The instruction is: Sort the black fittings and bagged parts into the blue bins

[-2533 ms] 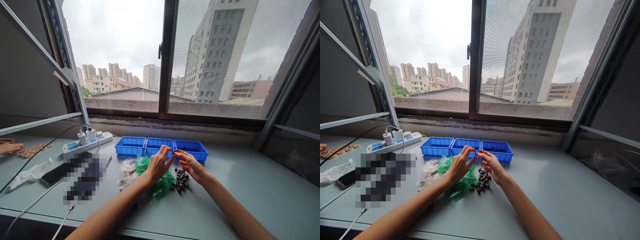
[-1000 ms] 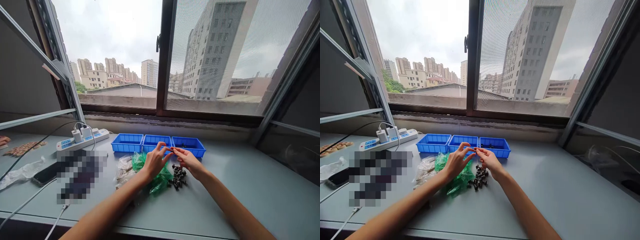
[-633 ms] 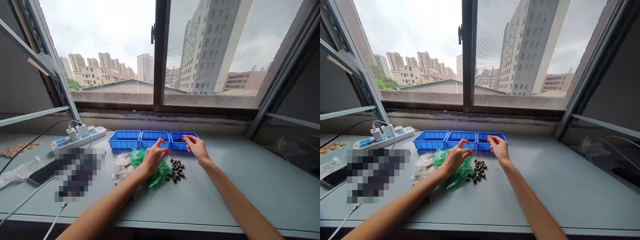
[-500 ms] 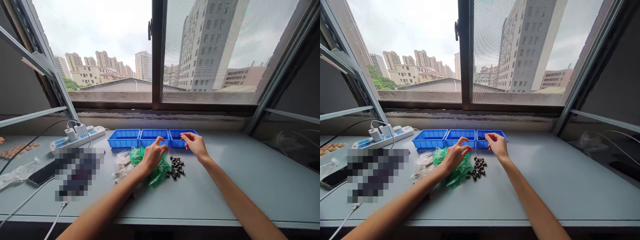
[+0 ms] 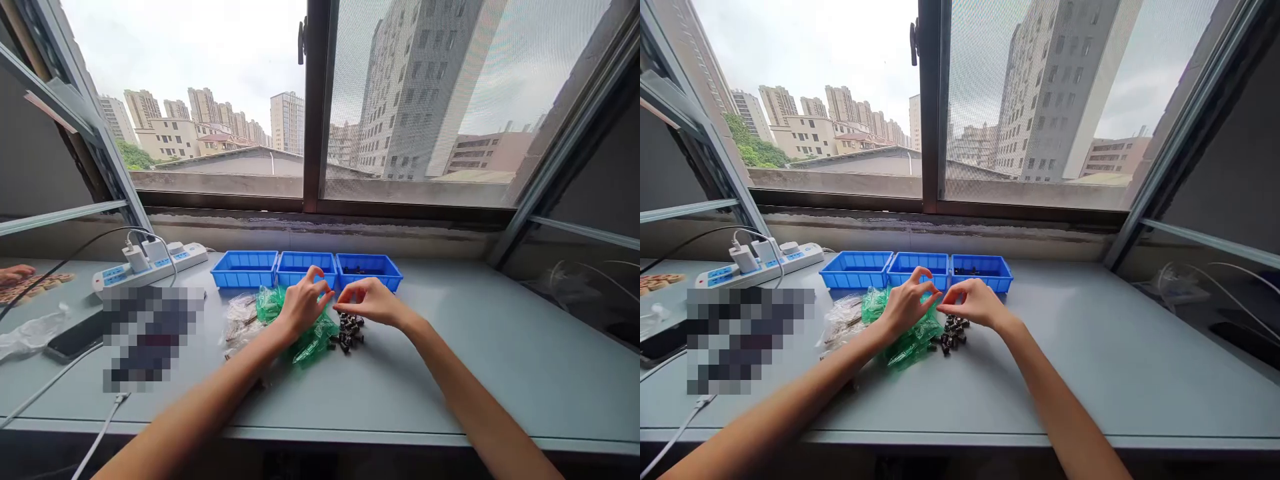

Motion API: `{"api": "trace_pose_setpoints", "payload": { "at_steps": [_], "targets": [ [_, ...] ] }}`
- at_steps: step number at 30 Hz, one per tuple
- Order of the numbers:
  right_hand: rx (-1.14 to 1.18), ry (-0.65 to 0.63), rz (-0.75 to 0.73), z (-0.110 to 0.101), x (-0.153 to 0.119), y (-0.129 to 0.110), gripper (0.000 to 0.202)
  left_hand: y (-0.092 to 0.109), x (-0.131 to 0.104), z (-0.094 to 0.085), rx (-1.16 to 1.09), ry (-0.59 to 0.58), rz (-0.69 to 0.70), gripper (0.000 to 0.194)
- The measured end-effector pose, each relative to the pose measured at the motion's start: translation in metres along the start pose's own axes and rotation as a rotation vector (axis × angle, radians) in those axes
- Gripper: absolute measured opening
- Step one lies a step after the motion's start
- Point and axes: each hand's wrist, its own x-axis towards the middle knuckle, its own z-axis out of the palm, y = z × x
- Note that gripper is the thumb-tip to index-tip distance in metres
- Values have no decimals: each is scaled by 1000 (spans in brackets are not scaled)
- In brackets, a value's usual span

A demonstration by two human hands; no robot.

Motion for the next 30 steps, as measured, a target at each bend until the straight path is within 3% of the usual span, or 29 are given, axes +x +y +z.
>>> {"api": "trace_pose_setpoints", "payload": {
  "at_steps": [4,6,12,21,30],
  "targets": [
    [-146,-207,-37,10,-8,-7,19,1,0,0,-1,5,-21,21],
    [-217,-252,-36,15,-11,-14,22,2,0,0,6,2,-27,22],
    [-302,-228,-104,23,-13,-18,26,3,0,-3,17,-49,-7,23],
    [-371,-224,-89,11,-8,-9,13,1,2,-1,-3,-152,57,18],
    [-457,-179,-86,9,-4,-6,16,1,3,-2,-33,-169,90,17]
  ]
}}
